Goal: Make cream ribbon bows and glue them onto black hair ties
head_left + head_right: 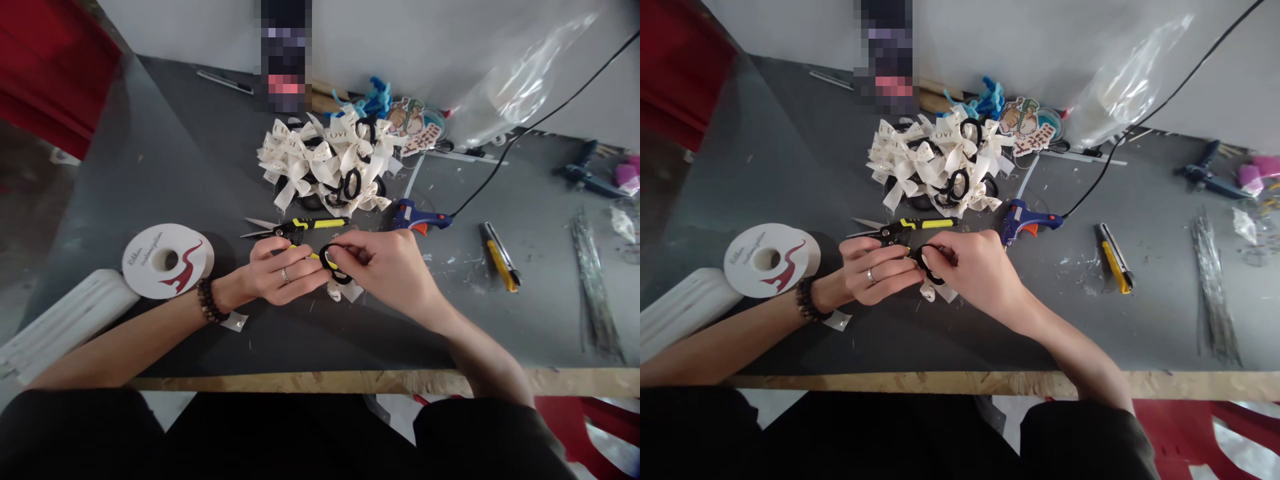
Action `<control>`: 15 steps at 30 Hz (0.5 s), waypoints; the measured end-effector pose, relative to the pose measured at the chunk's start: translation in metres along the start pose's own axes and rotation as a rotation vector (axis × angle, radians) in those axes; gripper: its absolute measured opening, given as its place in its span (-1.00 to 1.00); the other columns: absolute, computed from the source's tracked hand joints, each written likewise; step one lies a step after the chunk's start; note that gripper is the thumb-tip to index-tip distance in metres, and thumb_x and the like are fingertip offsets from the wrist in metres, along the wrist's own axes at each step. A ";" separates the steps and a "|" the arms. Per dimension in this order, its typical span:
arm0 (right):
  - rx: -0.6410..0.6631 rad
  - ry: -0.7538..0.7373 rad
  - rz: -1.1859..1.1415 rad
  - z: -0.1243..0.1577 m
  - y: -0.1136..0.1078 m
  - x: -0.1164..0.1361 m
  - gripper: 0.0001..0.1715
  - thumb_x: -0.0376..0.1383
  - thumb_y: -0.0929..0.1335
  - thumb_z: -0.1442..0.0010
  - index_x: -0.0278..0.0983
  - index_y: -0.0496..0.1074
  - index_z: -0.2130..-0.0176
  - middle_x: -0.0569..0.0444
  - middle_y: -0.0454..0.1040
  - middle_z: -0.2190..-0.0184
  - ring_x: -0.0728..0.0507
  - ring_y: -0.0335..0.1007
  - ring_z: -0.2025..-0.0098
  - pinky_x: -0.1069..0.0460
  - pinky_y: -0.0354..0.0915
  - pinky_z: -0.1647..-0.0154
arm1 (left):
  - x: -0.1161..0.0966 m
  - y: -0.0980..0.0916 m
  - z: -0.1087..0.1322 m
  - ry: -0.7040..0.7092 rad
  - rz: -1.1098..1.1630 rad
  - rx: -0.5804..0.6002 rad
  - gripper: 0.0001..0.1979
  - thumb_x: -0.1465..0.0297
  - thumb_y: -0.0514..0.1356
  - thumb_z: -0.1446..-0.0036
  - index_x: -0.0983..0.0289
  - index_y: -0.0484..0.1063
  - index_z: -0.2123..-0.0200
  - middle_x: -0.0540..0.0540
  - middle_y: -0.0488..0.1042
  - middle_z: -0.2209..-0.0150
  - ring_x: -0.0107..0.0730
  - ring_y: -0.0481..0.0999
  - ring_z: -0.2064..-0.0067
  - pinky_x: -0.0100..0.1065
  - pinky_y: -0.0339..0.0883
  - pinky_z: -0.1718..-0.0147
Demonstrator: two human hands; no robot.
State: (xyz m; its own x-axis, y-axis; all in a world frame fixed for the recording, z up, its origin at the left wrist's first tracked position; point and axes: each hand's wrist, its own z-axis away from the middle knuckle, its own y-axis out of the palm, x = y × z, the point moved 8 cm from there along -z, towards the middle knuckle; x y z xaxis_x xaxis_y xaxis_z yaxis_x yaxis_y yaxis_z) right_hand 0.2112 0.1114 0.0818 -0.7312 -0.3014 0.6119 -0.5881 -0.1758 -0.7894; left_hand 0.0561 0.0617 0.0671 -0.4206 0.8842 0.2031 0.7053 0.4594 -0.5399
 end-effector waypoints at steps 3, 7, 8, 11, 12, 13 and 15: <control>0.002 -0.001 -0.002 -0.001 0.000 0.000 -0.75 -0.31 0.40 -0.36 -0.23 0.69 0.31 0.23 0.36 0.64 0.04 0.11 0.57 0.08 0.11 0.47 | 0.000 0.002 0.001 -0.010 -0.032 0.005 -0.90 0.44 0.38 -0.31 0.07 0.63 0.19 -0.19 0.71 0.27 -0.48 0.70 0.18 -0.22 0.40 0.14; 0.040 0.001 -0.033 -0.002 0.002 0.001 -0.73 -0.28 0.40 -0.38 -0.24 0.67 0.33 0.23 0.35 0.63 0.04 0.10 0.56 0.07 0.11 0.45 | -0.002 0.005 0.003 0.006 -0.053 0.016 -0.90 0.41 0.39 -0.29 0.05 0.60 0.21 -0.20 0.69 0.28 -0.45 0.71 0.18 -0.20 0.42 0.14; 0.047 0.002 -0.042 -0.002 0.002 0.001 -0.72 -0.27 0.40 -0.39 -0.25 0.66 0.34 0.23 0.35 0.62 0.04 0.09 0.55 0.07 0.11 0.45 | -0.003 0.005 0.003 0.010 -0.053 0.017 -0.92 0.39 0.39 -0.30 0.06 0.59 0.22 -0.21 0.69 0.29 -0.46 0.70 0.18 -0.21 0.42 0.15; 0.078 -0.003 -0.051 -0.003 0.007 0.000 -0.68 -0.24 0.39 -0.43 -0.25 0.65 0.34 0.22 0.39 0.59 0.04 0.11 0.53 0.07 0.10 0.44 | -0.003 0.010 0.003 0.001 -0.049 0.065 -0.94 0.40 0.33 -0.36 0.09 0.57 0.21 -0.19 0.70 0.27 -0.50 0.69 0.15 -0.23 0.39 0.16; 0.083 -0.007 -0.048 -0.003 0.008 0.000 -0.67 -0.22 0.39 -0.44 -0.25 0.65 0.33 0.21 0.41 0.57 0.03 0.13 0.53 0.06 0.10 0.43 | -0.002 0.012 0.003 -0.009 -0.043 0.081 -0.93 0.41 0.30 -0.38 0.11 0.57 0.20 -0.17 0.70 0.26 -0.48 0.69 0.14 -0.23 0.38 0.14; 0.080 -0.013 -0.048 -0.004 0.008 -0.001 -0.67 -0.21 0.39 -0.45 -0.25 0.65 0.32 0.21 0.43 0.56 0.03 0.14 0.52 0.06 0.10 0.43 | -0.001 0.013 0.003 -0.021 -0.036 0.096 -0.92 0.43 0.28 -0.39 0.12 0.57 0.19 -0.14 0.71 0.25 -0.46 0.69 0.12 -0.23 0.37 0.12; 0.050 -0.030 -0.059 -0.005 0.006 -0.002 -0.65 -0.17 0.37 -0.48 -0.26 0.66 0.26 0.18 0.50 0.52 0.02 0.20 0.51 0.05 0.11 0.42 | 0.000 0.015 0.003 -0.036 -0.021 0.103 -0.92 0.44 0.28 -0.39 0.15 0.57 0.17 -0.09 0.71 0.23 -0.42 0.69 0.09 -0.22 0.35 0.07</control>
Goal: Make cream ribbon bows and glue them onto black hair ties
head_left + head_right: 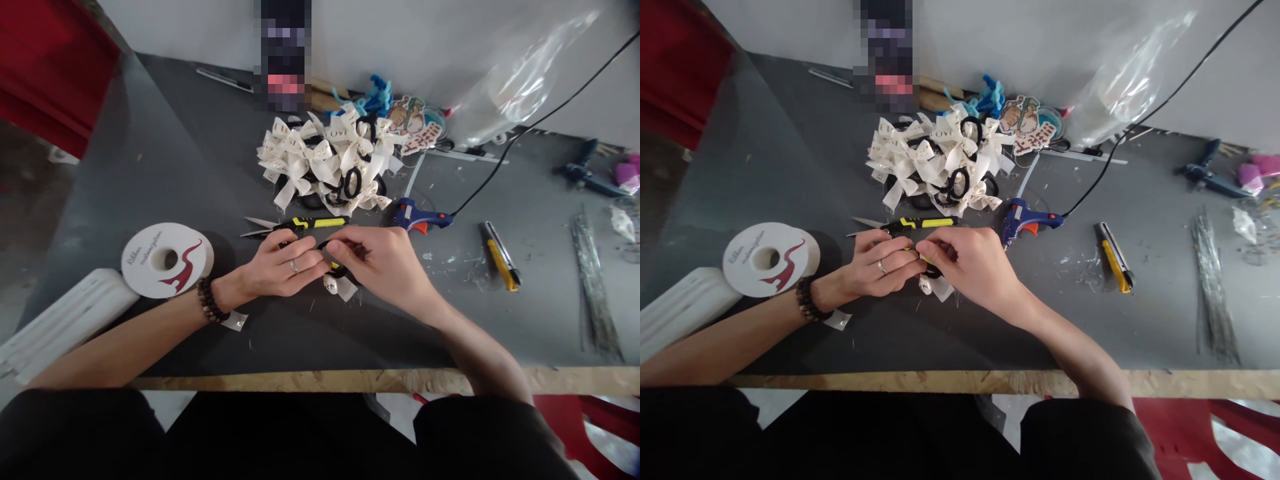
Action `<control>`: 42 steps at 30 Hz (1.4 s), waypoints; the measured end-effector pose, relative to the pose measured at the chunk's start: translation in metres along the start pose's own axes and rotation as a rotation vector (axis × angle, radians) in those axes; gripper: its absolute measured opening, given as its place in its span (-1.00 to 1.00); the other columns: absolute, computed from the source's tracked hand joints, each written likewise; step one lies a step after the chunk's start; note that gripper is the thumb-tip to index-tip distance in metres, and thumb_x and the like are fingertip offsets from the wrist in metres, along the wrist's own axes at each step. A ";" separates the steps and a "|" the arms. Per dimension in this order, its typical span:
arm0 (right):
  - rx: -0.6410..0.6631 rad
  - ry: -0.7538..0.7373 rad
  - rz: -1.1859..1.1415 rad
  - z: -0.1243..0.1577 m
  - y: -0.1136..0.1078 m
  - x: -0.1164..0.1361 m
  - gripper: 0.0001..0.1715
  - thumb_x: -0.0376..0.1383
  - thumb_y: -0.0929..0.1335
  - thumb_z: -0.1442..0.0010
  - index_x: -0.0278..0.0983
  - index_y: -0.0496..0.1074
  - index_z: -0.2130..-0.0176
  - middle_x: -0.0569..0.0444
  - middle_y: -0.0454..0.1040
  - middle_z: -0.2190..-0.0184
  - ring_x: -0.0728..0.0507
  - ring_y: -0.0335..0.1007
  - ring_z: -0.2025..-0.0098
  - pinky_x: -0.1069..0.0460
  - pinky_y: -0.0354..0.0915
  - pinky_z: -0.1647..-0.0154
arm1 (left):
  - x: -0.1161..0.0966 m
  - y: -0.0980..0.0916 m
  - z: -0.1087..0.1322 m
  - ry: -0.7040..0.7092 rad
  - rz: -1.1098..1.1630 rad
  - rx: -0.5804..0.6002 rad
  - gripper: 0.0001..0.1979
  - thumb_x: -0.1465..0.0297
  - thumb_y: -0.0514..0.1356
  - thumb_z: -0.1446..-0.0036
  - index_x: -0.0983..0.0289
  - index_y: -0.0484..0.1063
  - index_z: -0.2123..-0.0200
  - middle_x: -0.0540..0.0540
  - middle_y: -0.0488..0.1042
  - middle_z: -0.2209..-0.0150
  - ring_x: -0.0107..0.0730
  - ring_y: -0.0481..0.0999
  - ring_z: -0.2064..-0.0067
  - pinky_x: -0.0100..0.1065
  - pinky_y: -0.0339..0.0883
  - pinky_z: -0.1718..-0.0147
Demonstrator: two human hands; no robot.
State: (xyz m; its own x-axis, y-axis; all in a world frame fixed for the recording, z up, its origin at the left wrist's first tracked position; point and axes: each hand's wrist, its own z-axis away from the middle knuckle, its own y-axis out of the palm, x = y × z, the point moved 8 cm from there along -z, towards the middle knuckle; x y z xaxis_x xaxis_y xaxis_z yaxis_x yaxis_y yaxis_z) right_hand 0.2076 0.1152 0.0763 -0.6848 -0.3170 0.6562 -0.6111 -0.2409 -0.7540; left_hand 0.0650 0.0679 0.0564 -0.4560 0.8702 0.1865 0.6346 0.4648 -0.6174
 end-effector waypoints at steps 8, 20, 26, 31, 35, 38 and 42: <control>-0.128 -0.036 -0.073 0.001 -0.014 -0.006 -0.45 0.03 0.25 -0.57 -0.26 0.65 0.14 0.04 0.63 0.36 -0.08 0.50 0.37 0.01 0.24 0.32 | -0.004 0.001 -0.003 0.043 -0.007 0.035 -0.86 0.49 0.28 -0.40 0.12 0.55 0.21 -0.21 0.69 0.20 -0.51 0.69 0.02 -0.22 0.15 0.29; -0.228 0.039 -0.216 0.003 -0.020 -0.014 -0.39 0.02 0.22 -0.59 -0.26 0.65 0.21 0.06 0.61 0.44 -0.06 0.55 0.40 0.01 0.33 0.34 | -0.009 0.008 0.010 0.094 0.090 0.250 -0.66 0.69 0.22 -0.34 0.16 0.53 -0.01 -0.11 0.71 0.00 -0.47 0.66 -0.14 -0.24 0.30 0.31; -0.069 -0.157 -0.051 -0.003 -0.009 -0.001 -0.61 -0.13 0.37 -0.52 -0.23 0.67 0.26 0.02 0.62 0.27 -0.08 0.50 0.33 -0.01 0.31 0.31 | 0.008 -0.006 -0.005 -0.090 0.000 0.094 -0.84 0.55 0.29 -0.39 0.17 0.55 0.08 -0.15 0.74 0.09 -0.42 0.70 -0.05 -0.13 0.16 0.25; -0.106 -0.103 -0.024 -0.005 -0.006 -0.011 -0.87 -0.26 0.49 -0.37 -0.17 0.70 0.10 -0.03 0.60 0.03 -0.15 0.57 0.21 -0.05 0.45 0.22 | 0.003 -0.012 0.000 -0.023 -0.068 0.099 -0.81 0.51 0.28 -0.41 0.07 0.54 0.05 -0.22 0.74 0.13 -0.45 0.72 0.09 -0.16 0.18 0.21; 0.003 0.039 -0.175 -0.009 0.007 -0.027 -0.60 -0.20 0.47 -0.38 -0.20 0.59 -0.17 -0.07 0.65 -0.06 -0.21 0.66 0.11 -0.07 0.54 0.19 | 0.001 -0.009 0.012 0.000 0.073 0.188 -0.83 0.52 0.26 -0.41 0.10 0.47 0.09 -0.21 0.70 0.02 -0.48 0.68 -0.02 -0.29 0.31 0.11; 0.105 0.157 -0.309 -0.010 0.017 -0.037 -0.63 -0.21 0.50 -0.33 -0.23 0.61 -0.11 0.00 0.72 0.15 -0.20 0.69 0.17 -0.07 0.58 0.14 | 0.000 -0.002 0.021 0.008 0.137 0.312 -0.81 0.53 0.21 -0.43 0.07 0.44 0.06 -0.19 0.67 -0.07 -0.49 0.65 -0.06 -0.34 0.39 0.02; 0.062 0.175 -0.328 -0.011 0.012 -0.039 -0.75 -0.24 0.52 -0.28 -0.23 0.66 0.04 0.05 0.72 0.25 -0.16 0.66 0.26 -0.05 0.56 0.16 | 0.000 -0.002 0.018 0.021 0.065 0.339 -0.82 0.50 0.22 -0.44 0.07 0.42 0.02 -0.21 0.66 -0.07 -0.53 0.65 -0.03 -0.38 0.38 0.01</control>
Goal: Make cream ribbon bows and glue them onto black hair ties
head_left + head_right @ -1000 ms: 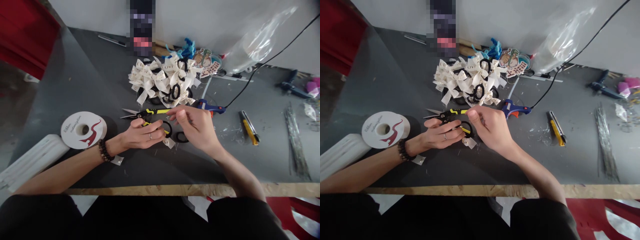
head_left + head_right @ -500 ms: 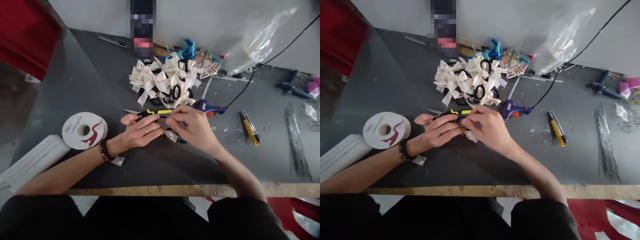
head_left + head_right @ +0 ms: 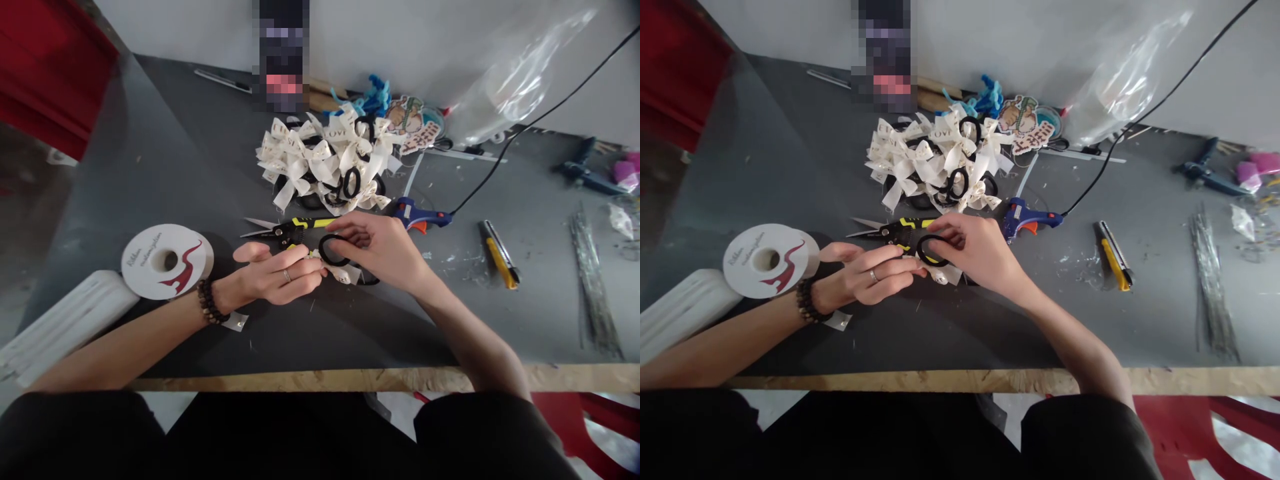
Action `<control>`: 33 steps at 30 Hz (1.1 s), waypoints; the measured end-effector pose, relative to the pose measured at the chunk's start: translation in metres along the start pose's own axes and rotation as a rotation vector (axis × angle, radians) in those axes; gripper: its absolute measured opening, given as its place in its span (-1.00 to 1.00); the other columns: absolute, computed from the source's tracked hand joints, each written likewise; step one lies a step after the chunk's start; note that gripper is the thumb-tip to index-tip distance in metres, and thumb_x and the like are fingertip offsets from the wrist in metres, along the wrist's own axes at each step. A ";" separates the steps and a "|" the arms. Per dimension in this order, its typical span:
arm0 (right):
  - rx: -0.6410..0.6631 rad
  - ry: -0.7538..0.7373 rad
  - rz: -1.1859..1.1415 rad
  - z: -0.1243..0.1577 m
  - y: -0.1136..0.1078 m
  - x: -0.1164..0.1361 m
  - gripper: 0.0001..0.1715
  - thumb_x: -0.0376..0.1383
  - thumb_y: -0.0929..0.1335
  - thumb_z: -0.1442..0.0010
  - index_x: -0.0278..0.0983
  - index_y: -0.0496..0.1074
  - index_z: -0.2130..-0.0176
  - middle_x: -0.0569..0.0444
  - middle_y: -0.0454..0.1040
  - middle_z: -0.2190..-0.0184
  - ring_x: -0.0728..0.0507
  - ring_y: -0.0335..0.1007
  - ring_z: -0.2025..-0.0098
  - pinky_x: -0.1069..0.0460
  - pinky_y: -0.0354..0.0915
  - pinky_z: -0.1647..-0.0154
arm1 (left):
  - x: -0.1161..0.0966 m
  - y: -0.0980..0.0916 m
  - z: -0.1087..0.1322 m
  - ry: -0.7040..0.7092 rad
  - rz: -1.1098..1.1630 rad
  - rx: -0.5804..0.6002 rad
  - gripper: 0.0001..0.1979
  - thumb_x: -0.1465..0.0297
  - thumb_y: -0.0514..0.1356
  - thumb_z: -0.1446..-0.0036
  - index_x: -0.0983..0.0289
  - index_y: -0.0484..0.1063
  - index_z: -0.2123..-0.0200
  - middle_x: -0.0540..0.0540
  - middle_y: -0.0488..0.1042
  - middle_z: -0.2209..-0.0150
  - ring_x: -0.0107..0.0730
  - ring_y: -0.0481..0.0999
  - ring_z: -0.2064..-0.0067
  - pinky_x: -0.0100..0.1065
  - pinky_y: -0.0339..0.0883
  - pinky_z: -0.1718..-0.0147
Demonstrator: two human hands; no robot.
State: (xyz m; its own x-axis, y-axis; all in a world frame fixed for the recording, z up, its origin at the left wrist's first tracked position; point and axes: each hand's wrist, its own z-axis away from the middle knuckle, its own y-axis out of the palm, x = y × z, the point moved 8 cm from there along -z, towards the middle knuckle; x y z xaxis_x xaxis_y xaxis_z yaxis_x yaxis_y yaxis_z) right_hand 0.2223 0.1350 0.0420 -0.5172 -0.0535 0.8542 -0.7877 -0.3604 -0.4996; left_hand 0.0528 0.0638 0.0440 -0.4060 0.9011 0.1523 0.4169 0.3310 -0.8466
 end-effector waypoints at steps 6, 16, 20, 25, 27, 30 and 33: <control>-0.040 -0.034 -0.012 0.001 -0.003 0.000 -0.81 -0.22 0.50 -0.31 -0.24 0.67 0.10 0.04 0.71 0.29 -0.14 0.65 0.30 -0.05 0.52 0.21 | 0.001 -0.019 -0.011 -0.014 -0.072 -0.189 -0.87 0.46 0.31 -0.40 0.12 0.42 0.17 -0.28 0.70 0.06 -0.58 0.63 0.03 -0.34 0.32 0.06; -0.089 -0.054 0.015 0.000 -0.007 -0.001 -0.80 -0.19 0.48 -0.31 -0.26 0.66 0.15 0.04 0.70 0.32 -0.11 0.60 0.35 -0.02 0.47 0.28 | 0.008 -0.002 -0.003 -0.111 0.125 -0.136 -0.77 0.51 0.32 -0.36 0.02 0.47 0.07 -0.22 0.71 0.00 -0.40 0.68 0.06 -0.14 0.30 -0.02; -0.072 -0.049 -0.009 0.000 -0.004 -0.003 -0.80 -0.19 0.48 -0.32 -0.26 0.65 0.14 0.03 0.71 0.30 -0.14 0.63 0.31 -0.03 0.49 0.26 | 0.009 -0.001 -0.005 -0.140 0.059 -0.161 -0.80 0.42 0.34 -0.36 0.04 0.49 0.02 -0.14 0.73 0.06 -0.30 0.68 0.07 -0.08 0.25 -0.07; -0.044 -0.045 -0.033 0.000 0.003 -0.002 -0.81 -0.23 0.47 -0.31 -0.27 0.64 0.13 0.02 0.72 0.27 -0.15 0.65 0.30 -0.03 0.51 0.25 | 0.007 -0.005 -0.005 -0.137 -0.125 -0.238 -0.73 0.27 0.39 -0.33 0.01 0.55 -0.07 -0.08 0.73 0.00 -0.20 0.64 0.02 0.01 0.16 -0.03; -0.048 -0.046 -0.037 0.000 0.003 -0.001 -0.82 -0.23 0.47 -0.31 -0.27 0.65 0.13 0.02 0.72 0.27 -0.14 0.65 0.30 -0.04 0.51 0.25 | 0.008 -0.003 -0.005 -0.140 -0.150 -0.242 -0.71 0.23 0.38 -0.34 -0.05 0.56 -0.11 -0.11 0.73 0.00 -0.20 0.63 0.00 0.04 0.12 -0.04; -0.061 -0.042 -0.033 0.000 0.001 -0.001 -0.81 -0.22 0.47 -0.30 -0.26 0.65 0.14 0.01 0.72 0.27 -0.15 0.65 0.30 -0.04 0.52 0.25 | 0.008 -0.003 -0.009 -0.129 -0.128 -0.270 -0.77 0.28 0.38 -0.35 -0.04 0.58 -0.05 -0.15 0.72 0.01 -0.24 0.61 0.01 0.05 0.08 -0.07; -0.049 -0.044 -0.041 -0.001 0.003 -0.002 -0.81 -0.23 0.47 -0.30 -0.27 0.65 0.13 0.02 0.72 0.29 -0.15 0.65 0.29 -0.05 0.52 0.22 | 0.007 -0.006 -0.013 -0.132 -0.121 -0.324 -0.81 0.38 0.40 -0.31 0.00 0.60 0.05 -0.21 0.72 0.01 -0.31 0.60 0.05 0.04 0.08 -0.08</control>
State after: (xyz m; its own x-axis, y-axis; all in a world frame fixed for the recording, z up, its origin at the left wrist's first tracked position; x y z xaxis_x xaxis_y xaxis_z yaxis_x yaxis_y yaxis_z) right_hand 0.2211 0.1351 0.0385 -0.4699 -0.0807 0.8790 -0.8240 -0.3171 -0.4696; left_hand 0.0579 0.0722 0.0568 -0.5606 0.8132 0.1560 0.5872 0.5233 -0.6175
